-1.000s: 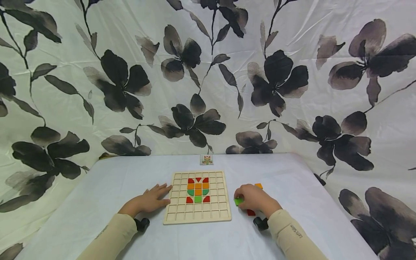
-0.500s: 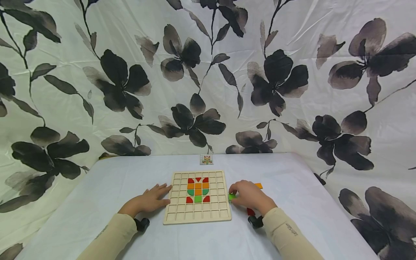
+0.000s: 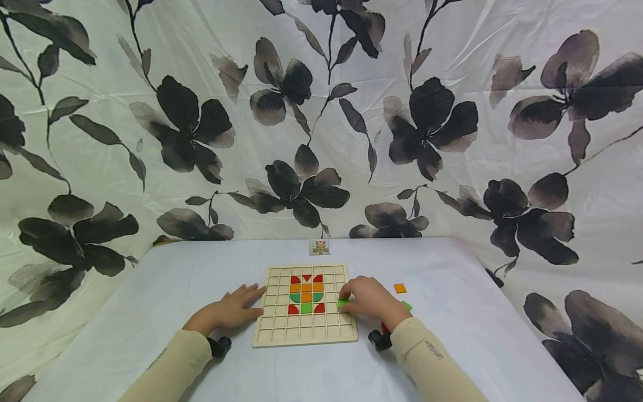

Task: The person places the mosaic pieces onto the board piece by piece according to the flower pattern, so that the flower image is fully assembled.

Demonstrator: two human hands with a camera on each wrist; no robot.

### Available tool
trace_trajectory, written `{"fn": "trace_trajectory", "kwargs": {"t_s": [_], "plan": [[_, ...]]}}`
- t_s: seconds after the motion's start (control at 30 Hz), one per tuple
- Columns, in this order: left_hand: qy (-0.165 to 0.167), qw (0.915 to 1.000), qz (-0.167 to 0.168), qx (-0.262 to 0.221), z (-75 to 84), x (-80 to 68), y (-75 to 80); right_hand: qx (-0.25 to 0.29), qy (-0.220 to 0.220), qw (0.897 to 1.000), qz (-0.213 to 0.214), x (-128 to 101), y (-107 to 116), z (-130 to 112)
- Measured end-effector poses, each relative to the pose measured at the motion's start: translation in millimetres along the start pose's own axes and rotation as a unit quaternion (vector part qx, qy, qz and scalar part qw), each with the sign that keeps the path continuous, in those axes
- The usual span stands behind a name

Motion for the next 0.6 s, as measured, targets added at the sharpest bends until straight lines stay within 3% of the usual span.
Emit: {"fn": "trace_trajectory", "kwargs": {"t_s": [0.6], "plan": [[0.003,1.0,-0.003,-0.004,-1.1,-0.9,-0.3,-0.031,0.05,0.998,-0.011,15,-21,-20]]}}
Point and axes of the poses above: each hand's wrist, its own x-axis towards the middle knuckle, its own y-axis out of the back of the hand, z = x × y, the point moved 8 cm from there along x, towards the middle knuckle, and after that the axes turned 12 degrees about x, right-handed, at the moved point
